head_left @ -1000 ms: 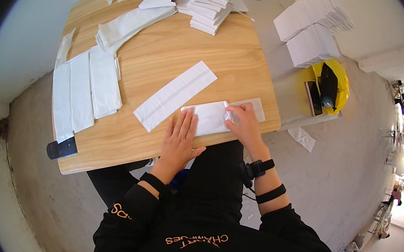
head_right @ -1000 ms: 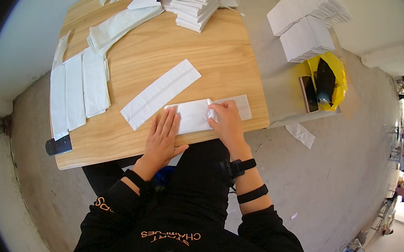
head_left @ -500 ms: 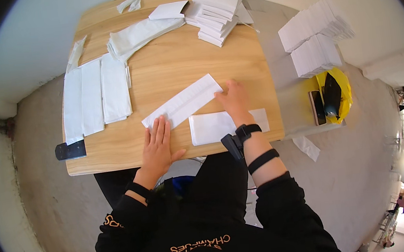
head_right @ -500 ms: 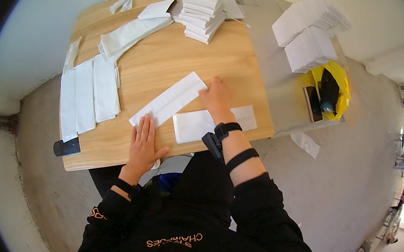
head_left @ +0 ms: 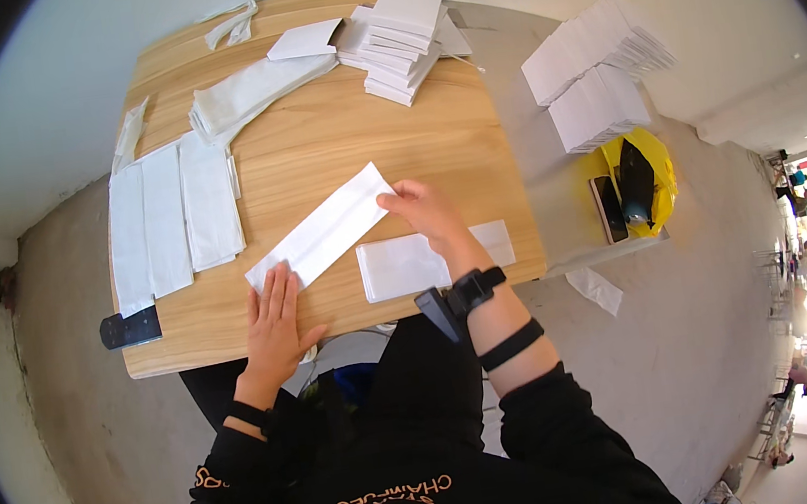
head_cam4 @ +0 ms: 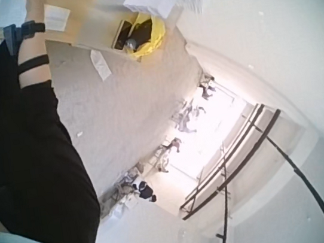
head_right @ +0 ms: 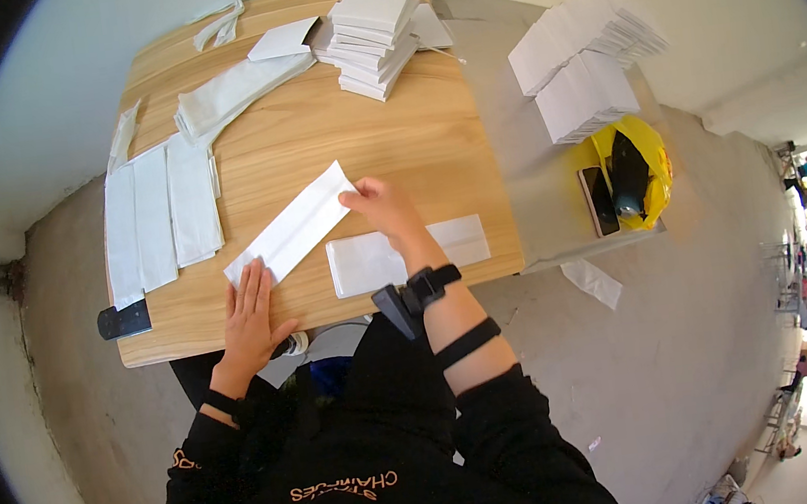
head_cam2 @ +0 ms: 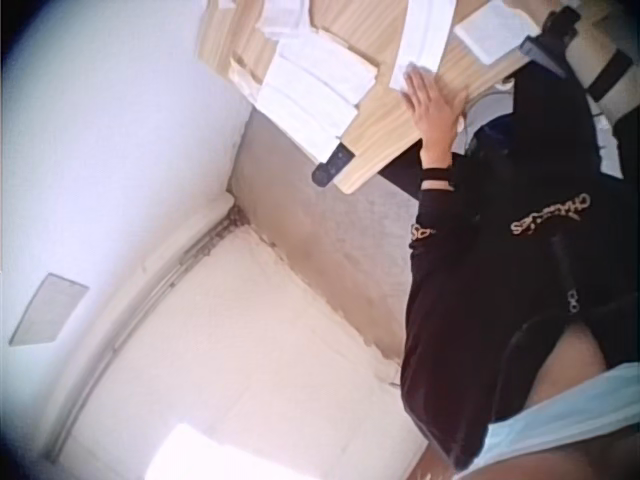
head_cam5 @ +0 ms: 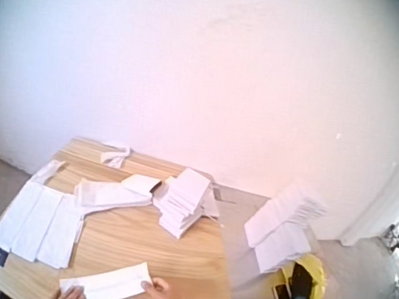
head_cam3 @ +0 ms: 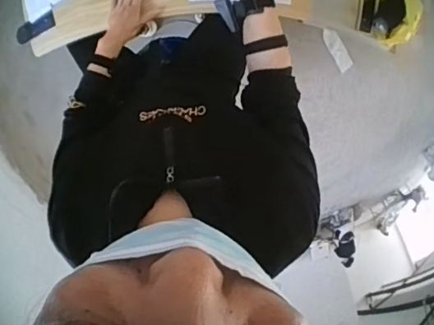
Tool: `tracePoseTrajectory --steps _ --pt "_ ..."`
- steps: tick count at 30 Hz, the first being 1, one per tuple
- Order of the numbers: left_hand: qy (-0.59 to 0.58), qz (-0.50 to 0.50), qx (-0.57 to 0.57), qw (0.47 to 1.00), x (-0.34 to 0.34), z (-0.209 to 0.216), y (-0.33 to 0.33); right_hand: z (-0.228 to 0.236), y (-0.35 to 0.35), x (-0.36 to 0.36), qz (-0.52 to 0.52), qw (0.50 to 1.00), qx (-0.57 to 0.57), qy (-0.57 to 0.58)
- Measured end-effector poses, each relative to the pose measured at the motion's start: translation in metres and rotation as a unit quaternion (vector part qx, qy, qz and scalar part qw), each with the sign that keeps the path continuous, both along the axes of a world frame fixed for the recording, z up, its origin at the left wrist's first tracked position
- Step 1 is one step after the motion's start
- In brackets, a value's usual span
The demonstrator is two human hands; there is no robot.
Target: Folding long white foam or plastic strips into uniform rectangular shapes on a table.
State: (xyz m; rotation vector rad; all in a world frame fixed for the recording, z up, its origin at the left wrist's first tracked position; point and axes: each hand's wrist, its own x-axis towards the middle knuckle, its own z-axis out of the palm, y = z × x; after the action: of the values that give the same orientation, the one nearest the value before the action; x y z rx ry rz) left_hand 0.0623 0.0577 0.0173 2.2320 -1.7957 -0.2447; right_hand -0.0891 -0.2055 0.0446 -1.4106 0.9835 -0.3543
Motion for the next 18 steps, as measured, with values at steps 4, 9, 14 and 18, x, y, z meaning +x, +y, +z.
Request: tracePoseTrajectory --steps 4,9,14,18 --pt "0.015 0.018 0.002 1.0 0.004 0.011 0.011 0.018 0.043 -0.004 -0.057 0.984 0.136 -0.105" --pt "0.233 0.07 -0.148 0.959 -0.015 0.048 -0.025 0.015 0.075 -0.007 -0.065 0.988 0.095 -0.099" --pt "0.311 0.078 -0.223 0.921 -0.037 0.078 -0.068 0.027 0.093 -0.002 -0.044 0.987 0.069 -0.135" --pt "0.348 0.13 -0.211 0.904 -0.044 0.071 -0.073 0.037 0.1 -0.002 -0.038 0.984 0.068 -0.16"
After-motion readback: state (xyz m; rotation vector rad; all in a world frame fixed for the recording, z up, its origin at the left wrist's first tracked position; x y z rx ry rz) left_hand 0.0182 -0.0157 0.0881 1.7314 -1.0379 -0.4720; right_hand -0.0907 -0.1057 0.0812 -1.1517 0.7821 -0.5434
